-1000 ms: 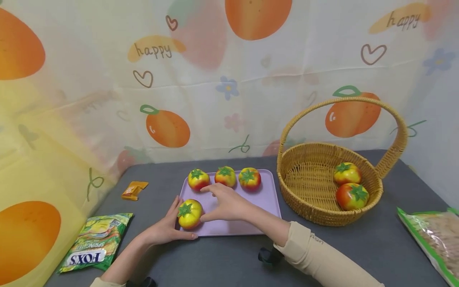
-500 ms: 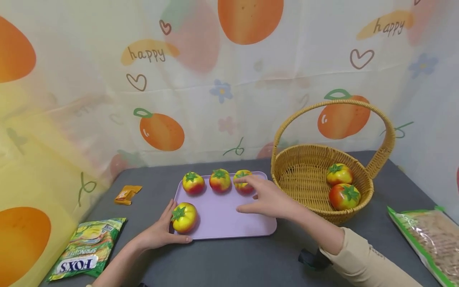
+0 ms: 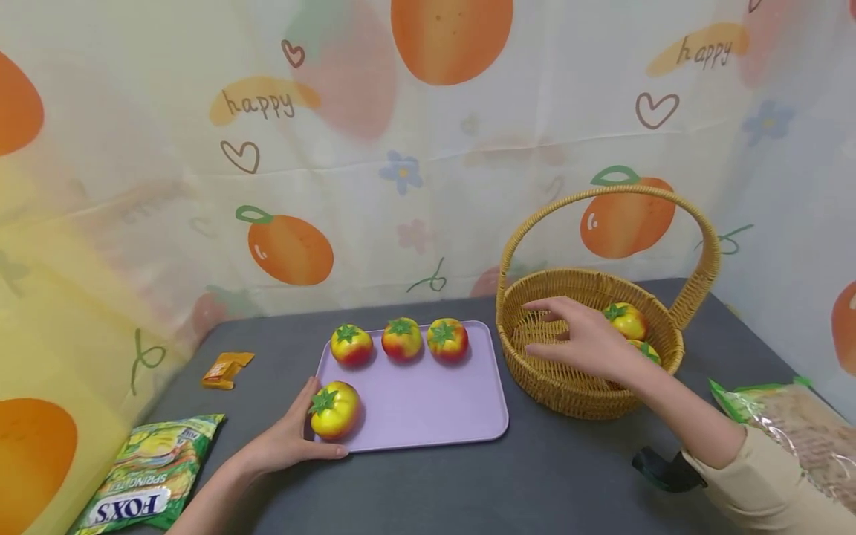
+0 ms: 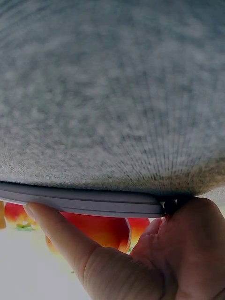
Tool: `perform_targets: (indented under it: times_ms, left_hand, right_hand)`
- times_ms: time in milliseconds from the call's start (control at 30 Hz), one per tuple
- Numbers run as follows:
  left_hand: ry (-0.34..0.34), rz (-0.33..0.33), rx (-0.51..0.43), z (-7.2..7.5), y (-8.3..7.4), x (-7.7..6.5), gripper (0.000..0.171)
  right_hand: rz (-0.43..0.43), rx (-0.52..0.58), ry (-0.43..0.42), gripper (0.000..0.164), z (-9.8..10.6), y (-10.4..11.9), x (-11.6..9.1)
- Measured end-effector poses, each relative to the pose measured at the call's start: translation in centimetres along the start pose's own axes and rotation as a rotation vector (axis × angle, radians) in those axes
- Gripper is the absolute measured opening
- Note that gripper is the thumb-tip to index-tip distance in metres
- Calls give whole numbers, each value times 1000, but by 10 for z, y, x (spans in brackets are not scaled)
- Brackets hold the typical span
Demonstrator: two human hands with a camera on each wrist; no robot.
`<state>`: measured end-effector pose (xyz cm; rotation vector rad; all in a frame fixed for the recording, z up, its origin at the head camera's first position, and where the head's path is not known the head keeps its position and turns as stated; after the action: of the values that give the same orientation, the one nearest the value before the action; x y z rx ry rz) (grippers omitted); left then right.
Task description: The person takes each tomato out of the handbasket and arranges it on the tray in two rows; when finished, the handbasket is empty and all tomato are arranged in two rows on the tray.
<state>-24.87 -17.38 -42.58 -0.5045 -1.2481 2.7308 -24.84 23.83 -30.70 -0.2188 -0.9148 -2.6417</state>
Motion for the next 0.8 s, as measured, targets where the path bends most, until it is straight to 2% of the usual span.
perform_targets:
  times_ms: [133,267,533,800]
  left_hand:
    - [-2,-7,-18,3,1,-2,133]
    - [-2,1,-14,4,3,-4,132]
    - [10,27,-21,1,9,-8,132]
    - [24,-1,-30,-1,0,1,132]
  right_hand:
    - [-4,-105,-30,58,18,-26,4]
    - [-44,-183,-29,56,29,-53,9]
    - [-126,-269,66,60,28,-90,14]
    - [-165,-345,124,64,31,-117,14]
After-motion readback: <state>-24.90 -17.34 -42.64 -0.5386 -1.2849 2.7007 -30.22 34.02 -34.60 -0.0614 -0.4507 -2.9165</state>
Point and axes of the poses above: each hand's wrist, its own x-axis towards the middle knuckle, its own z-axis out of the back of the hand, y = z × x, the point moved 7 cm from there along x, towards the middle knuckle, and after that the axes turned 3 degrees about -y, right-handed, at the moved point
